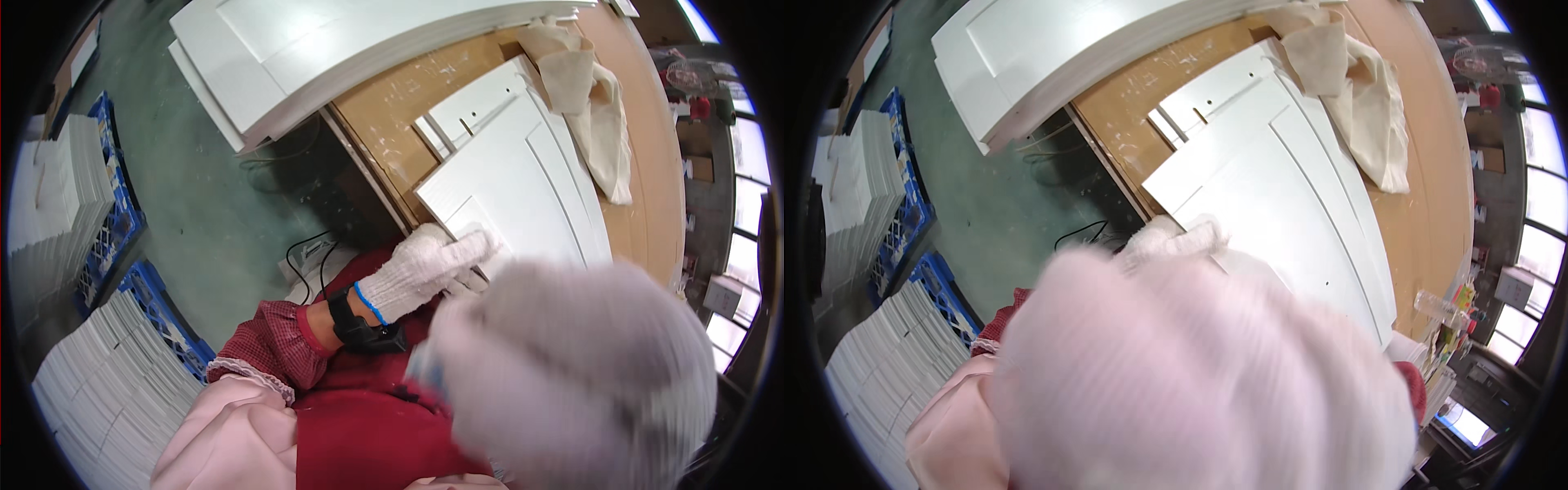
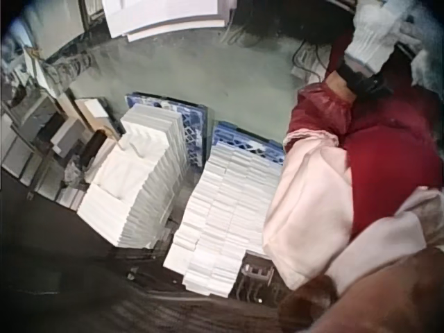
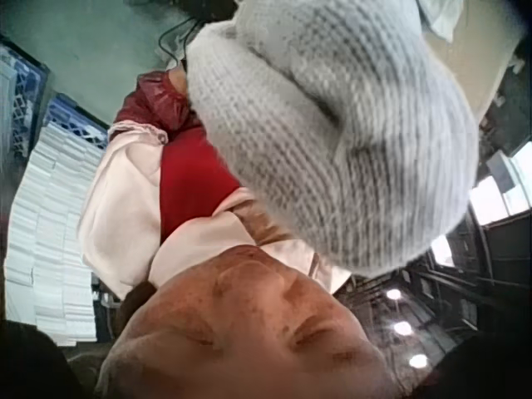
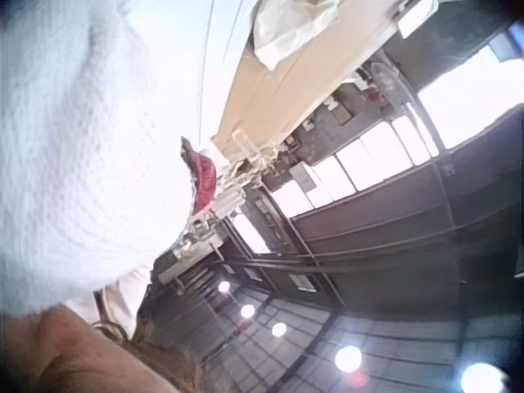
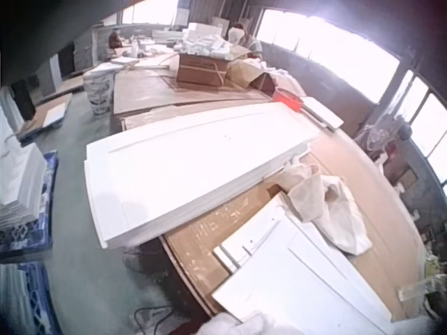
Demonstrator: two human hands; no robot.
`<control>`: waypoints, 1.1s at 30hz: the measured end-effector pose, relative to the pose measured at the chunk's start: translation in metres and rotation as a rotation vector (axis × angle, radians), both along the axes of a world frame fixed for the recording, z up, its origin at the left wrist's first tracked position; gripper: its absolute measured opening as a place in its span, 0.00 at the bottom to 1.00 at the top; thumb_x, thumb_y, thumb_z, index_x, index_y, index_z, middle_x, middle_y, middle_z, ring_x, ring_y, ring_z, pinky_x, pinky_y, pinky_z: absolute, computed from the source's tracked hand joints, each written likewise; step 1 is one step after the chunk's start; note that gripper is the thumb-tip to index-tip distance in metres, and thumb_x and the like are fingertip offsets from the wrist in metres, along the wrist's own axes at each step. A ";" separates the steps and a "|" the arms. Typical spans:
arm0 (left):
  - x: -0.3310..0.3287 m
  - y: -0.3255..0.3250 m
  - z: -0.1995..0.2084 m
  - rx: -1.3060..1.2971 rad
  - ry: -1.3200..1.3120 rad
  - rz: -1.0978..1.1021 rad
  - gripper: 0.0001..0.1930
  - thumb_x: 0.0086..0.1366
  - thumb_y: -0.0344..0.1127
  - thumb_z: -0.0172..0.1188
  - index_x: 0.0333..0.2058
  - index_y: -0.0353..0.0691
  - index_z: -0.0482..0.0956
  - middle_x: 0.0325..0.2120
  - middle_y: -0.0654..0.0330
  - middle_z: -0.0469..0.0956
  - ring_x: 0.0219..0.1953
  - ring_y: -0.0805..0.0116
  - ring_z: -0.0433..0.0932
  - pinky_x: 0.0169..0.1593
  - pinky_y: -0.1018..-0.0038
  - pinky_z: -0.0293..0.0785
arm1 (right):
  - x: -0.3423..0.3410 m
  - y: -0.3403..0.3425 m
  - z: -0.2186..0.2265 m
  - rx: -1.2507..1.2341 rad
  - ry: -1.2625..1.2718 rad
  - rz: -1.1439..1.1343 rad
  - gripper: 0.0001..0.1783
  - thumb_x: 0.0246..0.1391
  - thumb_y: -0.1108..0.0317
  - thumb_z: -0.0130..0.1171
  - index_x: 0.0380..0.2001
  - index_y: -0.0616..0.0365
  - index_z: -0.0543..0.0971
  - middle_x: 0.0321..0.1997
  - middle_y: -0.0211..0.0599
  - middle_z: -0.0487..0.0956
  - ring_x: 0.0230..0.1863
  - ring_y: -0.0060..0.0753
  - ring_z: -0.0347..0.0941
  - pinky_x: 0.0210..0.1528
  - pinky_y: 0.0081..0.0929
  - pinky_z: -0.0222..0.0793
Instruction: Use a sanding block to finish the edges and surfaces of white cabinet panels.
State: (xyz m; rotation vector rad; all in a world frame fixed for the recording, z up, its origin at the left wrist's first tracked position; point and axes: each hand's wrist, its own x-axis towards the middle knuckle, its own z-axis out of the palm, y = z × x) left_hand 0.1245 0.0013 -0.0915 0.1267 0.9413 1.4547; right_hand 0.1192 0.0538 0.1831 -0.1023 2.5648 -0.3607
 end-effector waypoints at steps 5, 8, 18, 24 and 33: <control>-0.006 -0.005 0.023 -0.033 -0.106 0.123 0.25 0.68 0.48 0.57 0.46 0.26 0.74 0.39 0.51 0.79 0.39 0.62 0.82 0.45 0.68 0.81 | 0.010 0.019 -0.015 -0.018 0.028 -0.027 0.20 0.40 0.71 0.67 0.41 0.59 0.81 0.37 0.40 0.80 0.37 0.37 0.79 0.38 0.33 0.75; -0.002 -0.011 0.025 -0.015 -0.096 0.125 0.26 0.68 0.49 0.57 0.46 0.26 0.74 0.39 0.50 0.80 0.39 0.61 0.82 0.46 0.68 0.81 | 0.015 0.025 -0.018 -0.004 0.057 -0.031 0.19 0.41 0.72 0.66 0.41 0.60 0.81 0.38 0.40 0.80 0.37 0.37 0.79 0.38 0.32 0.75; 0.000 -0.059 0.015 0.251 0.435 -0.019 0.17 0.68 0.17 0.45 0.54 0.25 0.73 0.46 0.56 0.80 0.47 0.69 0.79 0.49 0.80 0.75 | 0.044 0.075 -0.048 0.043 0.159 -0.178 0.15 0.46 0.77 0.61 0.41 0.62 0.79 0.40 0.41 0.79 0.38 0.36 0.79 0.38 0.31 0.74; 0.015 -0.072 -0.038 0.418 0.836 0.006 0.19 0.73 0.33 0.48 0.59 0.30 0.70 0.57 0.57 0.72 0.58 0.72 0.71 0.60 0.77 0.67 | 0.038 0.124 -0.075 0.087 0.257 -0.149 0.14 0.49 0.80 0.58 0.41 0.63 0.78 0.41 0.42 0.79 0.39 0.35 0.79 0.38 0.30 0.74; -0.008 -0.052 0.032 -0.131 -0.056 -0.130 0.21 0.66 0.35 0.62 0.55 0.34 0.73 0.49 0.60 0.77 0.50 0.72 0.75 0.54 0.74 0.73 | 0.024 0.193 -0.154 -0.200 0.711 -0.449 0.17 0.49 0.84 0.55 0.44 0.60 0.79 0.38 0.40 0.78 0.36 0.33 0.78 0.41 0.25 0.73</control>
